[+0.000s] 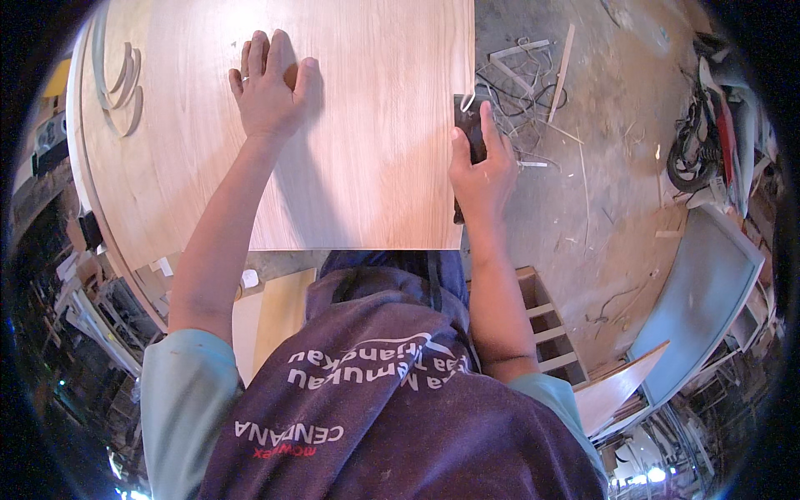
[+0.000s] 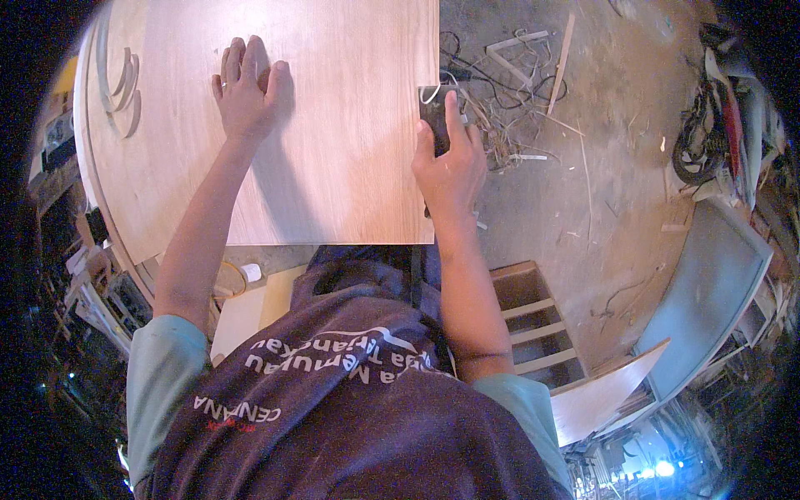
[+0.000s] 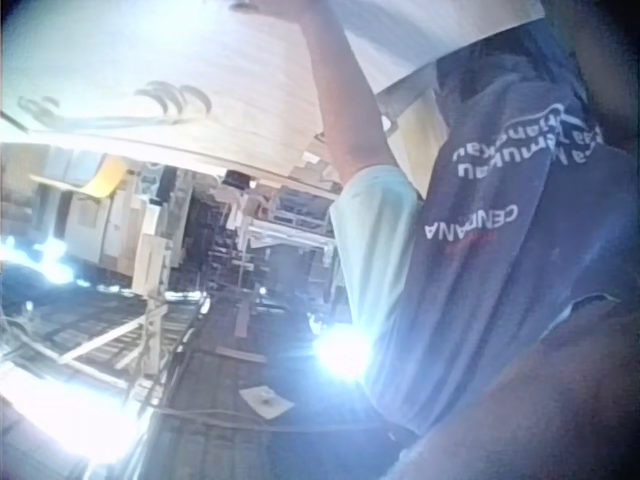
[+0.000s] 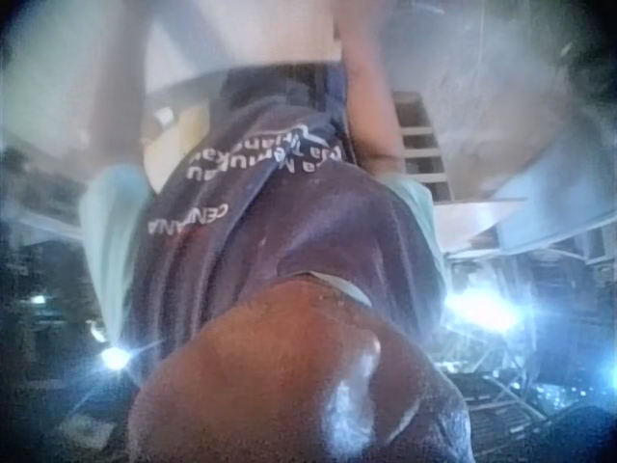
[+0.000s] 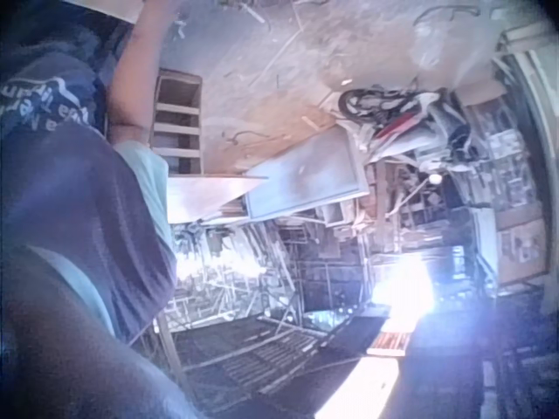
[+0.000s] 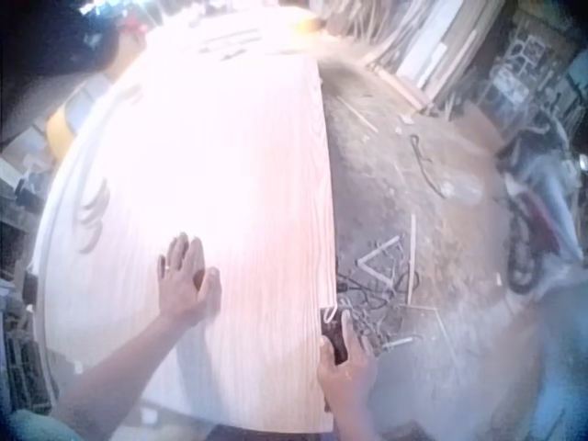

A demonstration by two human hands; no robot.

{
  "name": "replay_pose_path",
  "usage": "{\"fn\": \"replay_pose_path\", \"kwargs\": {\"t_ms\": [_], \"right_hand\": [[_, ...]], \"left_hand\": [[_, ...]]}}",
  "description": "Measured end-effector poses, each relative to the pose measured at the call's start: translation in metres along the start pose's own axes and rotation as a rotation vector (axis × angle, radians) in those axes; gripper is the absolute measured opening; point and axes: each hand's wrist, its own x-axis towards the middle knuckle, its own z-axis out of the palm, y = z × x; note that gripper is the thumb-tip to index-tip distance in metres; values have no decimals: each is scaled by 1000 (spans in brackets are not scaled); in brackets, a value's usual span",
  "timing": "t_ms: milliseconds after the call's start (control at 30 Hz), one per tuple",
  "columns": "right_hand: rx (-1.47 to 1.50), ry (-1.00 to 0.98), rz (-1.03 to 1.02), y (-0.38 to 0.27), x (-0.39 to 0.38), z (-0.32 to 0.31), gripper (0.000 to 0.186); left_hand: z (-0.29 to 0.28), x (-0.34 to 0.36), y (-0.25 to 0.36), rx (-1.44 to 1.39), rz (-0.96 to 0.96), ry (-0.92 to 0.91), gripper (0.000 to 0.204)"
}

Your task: The person applies wood veneer edging to the side of a large wooden board, using a small block to press it down and a utility knife to trim the excess.

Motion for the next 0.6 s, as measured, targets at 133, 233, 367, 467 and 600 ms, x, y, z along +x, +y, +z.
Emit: {"fn": "replay_pose_path", "kwargs": {"t_ms": [133,233,367,467,600], "right_hand": [[-15,0,-4,-2,17,4,62],[6,9,-23,-1,31,10,61],[-42,-9,26,-7,51,15,60],[-12,11,11,-8,69,20,60],[-1,38,-6,-11,95,27,60]], "left_hand": [[1,1,-1,6,2,9,72],[0,0,-1,9,6,11,72],[-3,0,0,0,-12,6,72],[-5,1,3,-6,-30,-16,72],[-5,3,3,24,-33,-23,72]]}}
